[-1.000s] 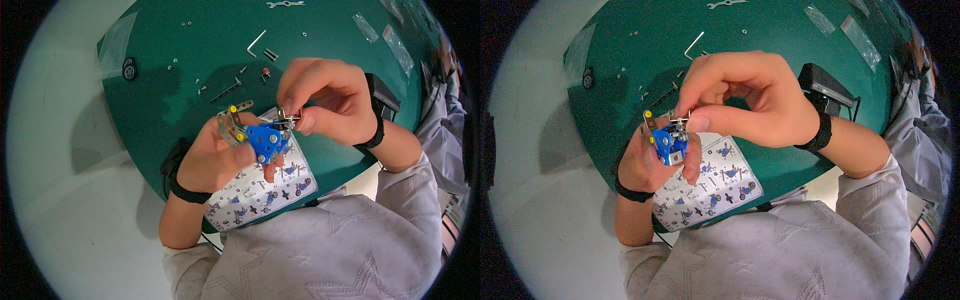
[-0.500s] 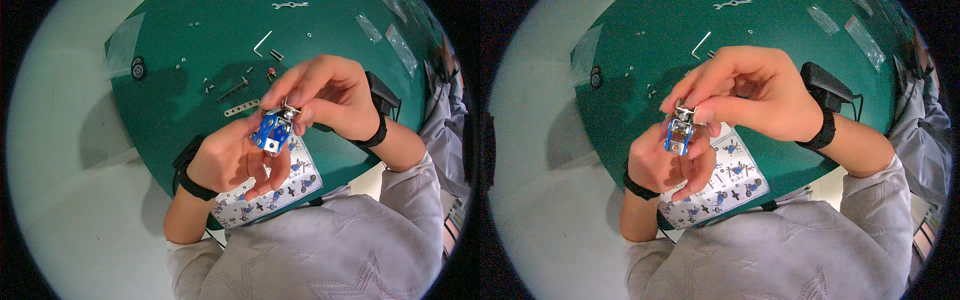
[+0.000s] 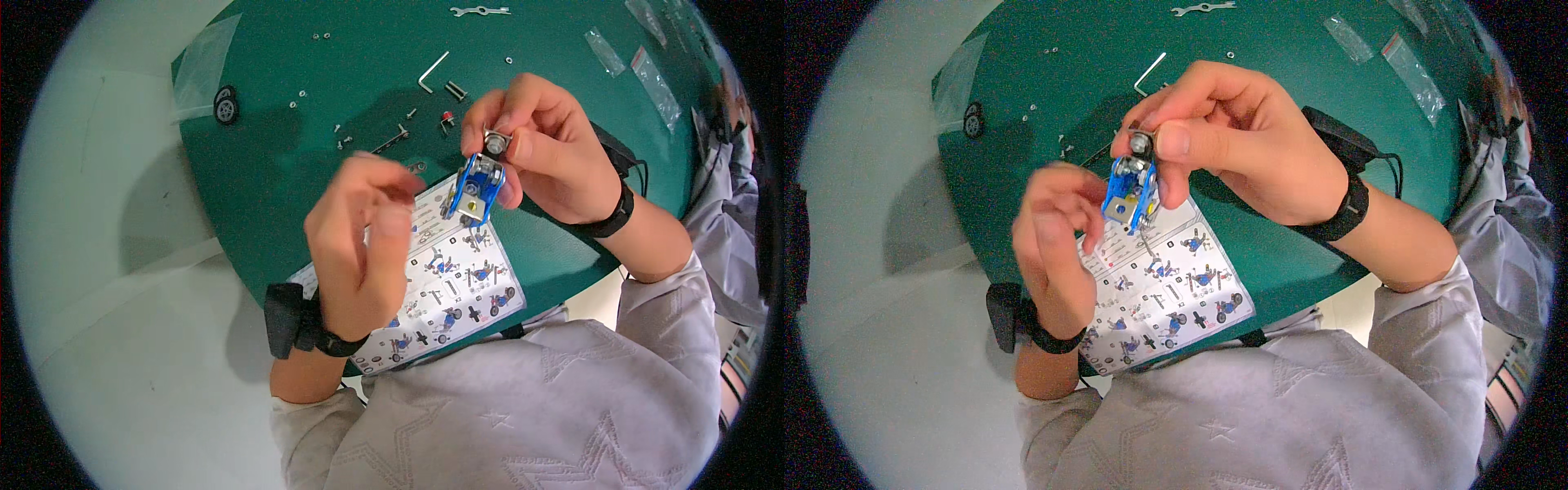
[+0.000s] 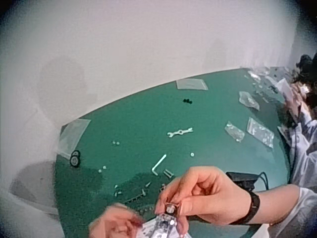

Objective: The recorder is assembling a small mechanical toy car following printed instructions.

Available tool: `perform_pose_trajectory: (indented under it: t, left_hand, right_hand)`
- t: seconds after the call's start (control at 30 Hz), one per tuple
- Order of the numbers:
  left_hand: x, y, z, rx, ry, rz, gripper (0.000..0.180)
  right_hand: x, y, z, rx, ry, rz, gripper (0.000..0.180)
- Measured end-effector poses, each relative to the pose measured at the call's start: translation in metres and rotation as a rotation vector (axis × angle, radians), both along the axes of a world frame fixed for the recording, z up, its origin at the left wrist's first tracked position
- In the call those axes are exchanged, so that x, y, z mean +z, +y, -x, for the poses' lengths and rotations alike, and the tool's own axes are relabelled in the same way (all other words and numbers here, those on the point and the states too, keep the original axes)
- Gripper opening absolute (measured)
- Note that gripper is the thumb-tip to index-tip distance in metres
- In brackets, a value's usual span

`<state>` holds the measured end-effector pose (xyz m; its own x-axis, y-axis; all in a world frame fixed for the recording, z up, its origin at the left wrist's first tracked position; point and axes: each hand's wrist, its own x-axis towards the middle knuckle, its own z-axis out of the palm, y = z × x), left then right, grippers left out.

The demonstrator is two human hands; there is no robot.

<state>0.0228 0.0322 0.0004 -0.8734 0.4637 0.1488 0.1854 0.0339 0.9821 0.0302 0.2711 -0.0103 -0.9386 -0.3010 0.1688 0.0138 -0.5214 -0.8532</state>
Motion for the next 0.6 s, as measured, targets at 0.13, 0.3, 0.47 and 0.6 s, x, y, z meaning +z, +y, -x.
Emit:
perform_pose_trajectory:
  t: [0.13, 0.3, 0.47, 0.6]
  left_hand:
    - [-0.003, 0.016, 0.009, -0.046, 0.382, -0.08, 0.06]
    - [-0.006, 0.009, 0.0, -0.214, 0.317, -0.002, 0.087]
    - [-0.003, 0.011, -0.003, -0.208, 0.268, -0.061, 0.09]
    - [0.001, 0.009, -0.002, -0.262, 0.229, -0.051, 0.088]
  right_hand:
    - [-0.004, -0.001, -0.001, 0.115, -0.26, 0.279, 0.014]
    - [-0.008, -0.003, -0.003, 0.154, -0.409, 0.281, 0.015]
    - [-0.015, -0.007, -0.001, 0.19, -0.39, 0.388, 0.015]
    - [-0.014, -0.008, -0.001, 0.191, -0.408, 0.344, 0.015]
